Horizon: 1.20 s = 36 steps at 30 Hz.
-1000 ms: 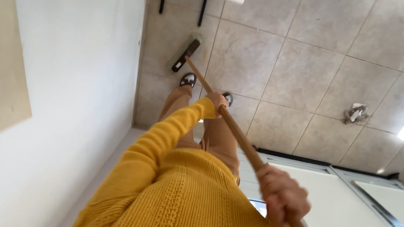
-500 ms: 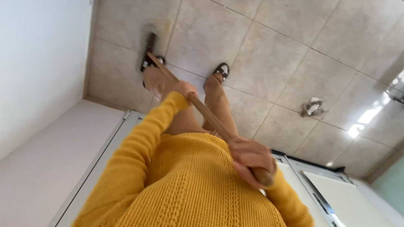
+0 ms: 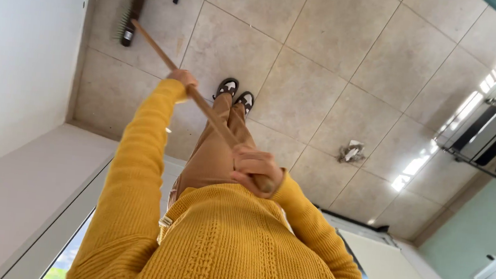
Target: Sweeping the floor, wiping down surfaces, and organizing containers in a workshop area.
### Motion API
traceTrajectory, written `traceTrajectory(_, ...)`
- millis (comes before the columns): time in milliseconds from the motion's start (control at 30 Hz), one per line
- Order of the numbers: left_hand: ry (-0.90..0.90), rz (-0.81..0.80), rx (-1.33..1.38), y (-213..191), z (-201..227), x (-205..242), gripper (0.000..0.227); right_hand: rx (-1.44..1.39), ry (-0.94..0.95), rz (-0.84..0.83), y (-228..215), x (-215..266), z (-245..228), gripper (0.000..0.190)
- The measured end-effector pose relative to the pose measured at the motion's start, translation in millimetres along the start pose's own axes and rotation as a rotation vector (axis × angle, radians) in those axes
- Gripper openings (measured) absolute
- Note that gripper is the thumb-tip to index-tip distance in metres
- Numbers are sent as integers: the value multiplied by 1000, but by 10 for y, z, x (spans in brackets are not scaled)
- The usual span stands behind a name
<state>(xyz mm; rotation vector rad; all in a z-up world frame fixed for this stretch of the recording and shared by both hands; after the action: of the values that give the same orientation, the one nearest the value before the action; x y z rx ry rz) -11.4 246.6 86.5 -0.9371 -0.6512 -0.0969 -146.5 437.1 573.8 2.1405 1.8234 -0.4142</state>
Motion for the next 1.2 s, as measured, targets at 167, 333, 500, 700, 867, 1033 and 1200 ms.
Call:
traceTrajectory(167, 119, -33, 104, -299, 1912, -316, 12, 93, 97, 165, -954, 166, -638, 31)
traceTrajectory(333, 198, -147, -61, -810, 2390, -499, 11, 69, -102, 303, -1142, 216, -923, 33)
traceTrajectory(500, 172, -200, -68, -915, 2021, -841, 10, 151, -57, 588, -1110, 401, -522, 31)
traceTrajectory(700, 172, -97, 113, -894, 2773, -725, 10, 226, -51, 526, -1413, 601, -969, 33)
traceTrajectory(867, 360, -200, -216, -1195, 2604, -550, 10, 151, -186, 624, -1237, 652, -938, 37)
traceTrajectory(1033, 317, -304, -291, -611, 2551, -877, 10, 241, 41, 594, -1150, 1169, -610, 33)
traceTrajectory(1200, 495, -253, -81, -30, 4102, -806, 14, 400, 59, 632, -1534, 1595, -1457, 32)
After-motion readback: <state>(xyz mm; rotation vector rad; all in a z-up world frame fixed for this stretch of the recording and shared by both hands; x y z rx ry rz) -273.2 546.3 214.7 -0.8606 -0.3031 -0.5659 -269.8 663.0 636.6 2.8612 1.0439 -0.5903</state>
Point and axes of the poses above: each hand's wrist, its own x-axis away from the middle knuckle, its own y-axis out of the palm, z = x × y, the point moved 6 cm from there along -x, towards the middle knuckle, and after that the axes turned 10 degrees about -y, right-handed, at the moved point
